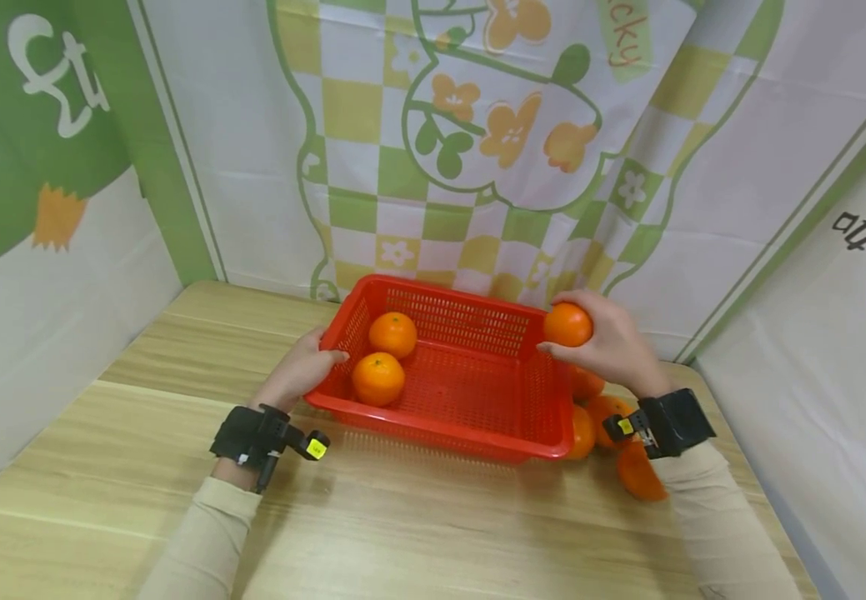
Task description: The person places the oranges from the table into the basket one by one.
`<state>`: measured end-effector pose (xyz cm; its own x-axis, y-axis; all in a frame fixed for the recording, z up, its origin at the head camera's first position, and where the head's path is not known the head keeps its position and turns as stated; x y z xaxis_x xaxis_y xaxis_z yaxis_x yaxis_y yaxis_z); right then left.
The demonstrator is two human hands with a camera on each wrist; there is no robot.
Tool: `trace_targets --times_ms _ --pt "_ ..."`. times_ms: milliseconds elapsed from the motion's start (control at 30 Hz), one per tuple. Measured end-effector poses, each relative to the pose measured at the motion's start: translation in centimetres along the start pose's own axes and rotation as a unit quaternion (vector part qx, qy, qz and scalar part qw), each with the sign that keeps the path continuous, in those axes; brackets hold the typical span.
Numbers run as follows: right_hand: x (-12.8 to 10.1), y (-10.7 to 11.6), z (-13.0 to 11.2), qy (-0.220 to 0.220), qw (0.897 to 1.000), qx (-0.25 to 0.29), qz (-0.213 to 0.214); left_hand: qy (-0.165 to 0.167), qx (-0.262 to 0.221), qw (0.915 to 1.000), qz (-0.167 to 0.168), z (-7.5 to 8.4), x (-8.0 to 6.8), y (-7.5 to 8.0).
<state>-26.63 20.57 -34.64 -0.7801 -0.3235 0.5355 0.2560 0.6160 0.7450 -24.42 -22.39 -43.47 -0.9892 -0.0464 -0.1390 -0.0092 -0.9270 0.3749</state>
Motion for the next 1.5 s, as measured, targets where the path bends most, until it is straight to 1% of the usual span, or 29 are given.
trace_targets --times_ms 367,467,667,900,1133,1233,1500 --pt "1.2 -1.0 -1.3 -0.031 0.999 0.012 -0.005 -0.011 0.002 0.9999 0.002 -0.1 -0.1 0.0" --pt "1.6 -1.2 -1.6 -0.038 0.999 0.022 -0.004 -0.008 0.0 1.0 0.004 -0.1 -0.1 0.0" --pt "2.4 -2.0 -2.0 -0.024 0.999 0.04 -0.004 -0.005 0.001 1.0 0.002 0.0 0.0 0.0" --pt "3.3 -2.9 -2.7 -0.012 0.999 0.033 0.0 -0.003 0.002 1.0 0.001 0.0 0.0 0.0" --pt "4.3 -4.2 -3.5 0.007 0.998 0.053 -0.024 -0.002 -0.001 1.0 0.001 -0.1 0.0 0.0" --pt "4.7 -4.9 -3.6 0.018 0.998 0.053 -0.028 0.0 0.001 1.0 0.002 -0.1 0.0 0.0" --pt "5.5 -6.5 -3.9 0.015 0.997 0.068 -0.046 -0.004 0.005 1.0 0.002 -0.1 0.0 0.0"
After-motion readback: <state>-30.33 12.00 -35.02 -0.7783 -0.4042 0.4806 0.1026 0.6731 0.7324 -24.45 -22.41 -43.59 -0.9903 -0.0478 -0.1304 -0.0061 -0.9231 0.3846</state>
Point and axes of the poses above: each hand's wrist, its own x-axis towards the middle knuckle, its own y-axis out of the back of the hand, z = x × y, the point moved 1 cm from there along x, towards the middle knuckle, and after that the axes turned 10 degrees about z, right-handed, at the moved point
